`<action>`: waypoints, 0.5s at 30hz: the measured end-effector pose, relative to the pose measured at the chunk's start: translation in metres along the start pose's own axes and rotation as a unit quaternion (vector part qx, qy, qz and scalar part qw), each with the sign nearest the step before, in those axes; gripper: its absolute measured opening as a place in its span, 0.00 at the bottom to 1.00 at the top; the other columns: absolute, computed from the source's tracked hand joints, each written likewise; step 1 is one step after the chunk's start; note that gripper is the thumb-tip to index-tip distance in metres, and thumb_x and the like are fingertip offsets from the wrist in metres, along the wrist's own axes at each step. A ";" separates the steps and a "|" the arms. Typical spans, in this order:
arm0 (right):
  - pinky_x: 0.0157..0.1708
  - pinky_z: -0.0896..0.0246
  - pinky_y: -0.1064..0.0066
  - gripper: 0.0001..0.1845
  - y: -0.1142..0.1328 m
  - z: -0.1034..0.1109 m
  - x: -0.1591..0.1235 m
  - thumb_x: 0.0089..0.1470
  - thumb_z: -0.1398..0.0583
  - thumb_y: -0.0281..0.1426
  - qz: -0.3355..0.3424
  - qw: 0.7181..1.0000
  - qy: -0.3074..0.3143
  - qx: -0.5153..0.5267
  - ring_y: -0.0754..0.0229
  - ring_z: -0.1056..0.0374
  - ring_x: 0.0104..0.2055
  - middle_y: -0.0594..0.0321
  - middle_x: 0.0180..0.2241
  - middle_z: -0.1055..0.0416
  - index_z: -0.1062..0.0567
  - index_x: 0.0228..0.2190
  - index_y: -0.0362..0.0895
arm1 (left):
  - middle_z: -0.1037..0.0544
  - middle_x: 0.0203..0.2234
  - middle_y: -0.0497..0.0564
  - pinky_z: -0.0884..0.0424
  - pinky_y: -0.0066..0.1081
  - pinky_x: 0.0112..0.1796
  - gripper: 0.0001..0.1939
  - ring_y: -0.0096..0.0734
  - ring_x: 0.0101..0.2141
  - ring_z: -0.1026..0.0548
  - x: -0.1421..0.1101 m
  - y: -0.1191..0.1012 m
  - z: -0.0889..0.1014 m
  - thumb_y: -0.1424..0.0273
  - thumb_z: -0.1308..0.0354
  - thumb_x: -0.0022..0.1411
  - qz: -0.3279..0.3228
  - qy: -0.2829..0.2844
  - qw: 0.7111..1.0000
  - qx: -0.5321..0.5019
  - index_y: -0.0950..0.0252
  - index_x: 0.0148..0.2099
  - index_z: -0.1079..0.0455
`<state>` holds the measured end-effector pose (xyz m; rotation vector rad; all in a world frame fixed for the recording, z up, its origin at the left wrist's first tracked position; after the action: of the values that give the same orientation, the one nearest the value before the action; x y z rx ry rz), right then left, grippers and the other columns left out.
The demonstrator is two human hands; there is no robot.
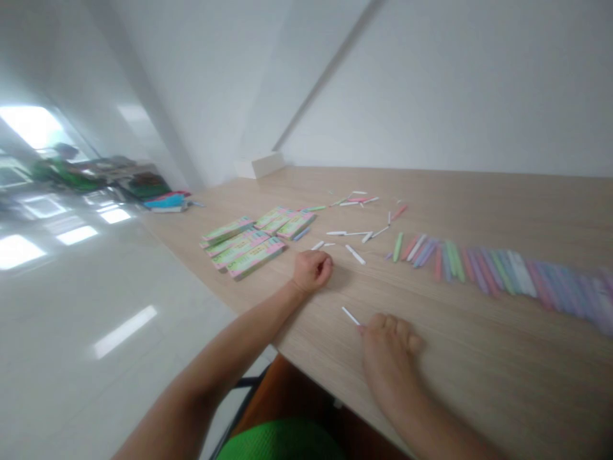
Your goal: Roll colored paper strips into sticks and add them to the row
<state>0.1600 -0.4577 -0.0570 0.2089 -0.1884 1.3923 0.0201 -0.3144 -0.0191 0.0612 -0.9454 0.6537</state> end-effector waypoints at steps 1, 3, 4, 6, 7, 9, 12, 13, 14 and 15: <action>0.35 0.47 0.59 0.08 0.000 0.001 -0.001 0.58 0.44 0.31 -0.005 1.000 0.009 0.001 0.45 0.35 0.39 0.45 0.33 0.30 0.29 0.31 0.37 | 0.30 0.17 0.48 0.36 0.27 0.28 0.13 0.25 0.20 0.34 0.001 -0.001 0.001 0.70 0.54 0.61 0.005 -0.002 1.000 -0.001 0.64 0.26 0.33; 0.36 0.46 0.58 0.09 -0.001 0.005 -0.002 0.59 0.45 0.30 -0.008 0.999 0.031 -0.002 0.45 0.35 0.40 0.44 0.34 0.29 0.29 0.32 0.37 | 0.30 0.17 0.48 0.36 0.26 0.28 0.14 0.25 0.20 0.33 0.003 -0.001 0.001 0.70 0.54 0.61 0.018 -0.005 1.000 -0.007 0.64 0.26 0.33; 0.36 0.46 0.58 0.10 0.000 0.007 -0.002 0.60 0.46 0.30 -0.004 0.999 0.045 -0.002 0.44 0.35 0.40 0.44 0.34 0.29 0.29 0.33 0.36 | 0.29 0.17 0.48 0.37 0.26 0.27 0.14 0.25 0.20 0.33 0.004 -0.001 0.001 0.70 0.54 0.61 0.023 -0.001 1.000 -0.009 0.64 0.26 0.32; 0.38 0.45 0.57 0.10 0.003 0.009 -0.001 0.60 0.47 0.30 0.007 0.998 0.069 0.005 0.45 0.34 0.42 0.43 0.36 0.29 0.29 0.34 0.36 | 0.29 0.18 0.48 0.36 0.26 0.28 0.14 0.25 0.21 0.32 0.004 0.003 -0.002 0.69 0.53 0.61 0.044 0.013 0.999 -0.002 0.64 0.26 0.31; 0.38 0.45 0.57 0.11 0.005 0.010 -0.001 0.61 0.47 0.30 0.013 0.998 0.068 0.010 0.45 0.34 0.42 0.43 0.37 0.28 0.29 0.36 0.36 | 0.29 0.17 0.48 0.37 0.26 0.28 0.14 0.25 0.21 0.32 0.003 0.005 -0.003 0.68 0.53 0.61 0.051 0.011 0.999 -0.002 0.64 0.26 0.31; 0.39 0.44 0.56 0.12 0.006 0.009 0.000 0.61 0.48 0.31 -0.002 0.997 0.073 0.006 0.44 0.34 0.44 0.41 0.37 0.28 0.29 0.36 0.35 | 0.30 0.16 0.47 0.37 0.26 0.28 0.14 0.25 0.20 0.32 0.001 0.007 -0.006 0.68 0.52 0.60 0.061 0.006 0.998 -0.014 0.64 0.25 0.31; 0.39 0.43 0.54 0.12 0.011 0.008 0.002 0.61 0.47 0.31 -0.012 0.998 0.064 0.003 0.43 0.34 0.45 0.42 0.38 0.28 0.28 0.36 0.35 | 0.31 0.16 0.47 0.38 0.26 0.28 0.15 0.24 0.20 0.33 0.000 0.009 -0.005 0.69 0.53 0.61 0.071 -0.017 0.996 -0.042 0.64 0.25 0.31; 0.39 0.43 0.55 0.11 0.013 0.007 0.003 0.61 0.47 0.31 -0.009 0.998 0.061 0.004 0.43 0.33 0.45 0.43 0.38 0.28 0.28 0.36 0.36 | 0.31 0.16 0.47 0.38 0.26 0.27 0.15 0.24 0.20 0.33 0.000 0.008 -0.005 0.69 0.54 0.61 0.065 -0.023 0.997 -0.042 0.64 0.25 0.32; 0.39 0.43 0.55 0.11 0.015 0.006 0.004 0.61 0.46 0.31 -0.007 0.998 0.057 0.005 0.43 0.33 0.45 0.44 0.38 0.27 0.28 0.36 0.36 | 0.31 0.16 0.46 0.38 0.26 0.27 0.14 0.24 0.20 0.33 0.000 0.007 -0.004 0.70 0.54 0.61 0.057 -0.027 0.997 -0.042 0.64 0.25 0.32; 0.39 0.43 0.55 0.10 0.017 0.006 0.004 0.61 0.46 0.31 -0.005 0.999 0.052 0.005 0.43 0.32 0.45 0.44 0.38 0.27 0.28 0.36 0.36 | 0.31 0.16 0.46 0.38 0.25 0.26 0.14 0.23 0.19 0.34 0.001 0.007 -0.004 0.70 0.54 0.61 0.046 -0.031 0.998 -0.040 0.64 0.25 0.32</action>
<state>0.1434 -0.4525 -0.0499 0.1451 -0.0944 1.3907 0.0194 -0.3075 -0.0224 -0.0341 -1.0371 0.7016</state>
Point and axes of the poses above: each hand's wrist, its own x-axis towards the middle knuckle, its own z-axis out of the back of the hand, y = z × x, the point moved 5 cm from there along x, towards the middle knuckle
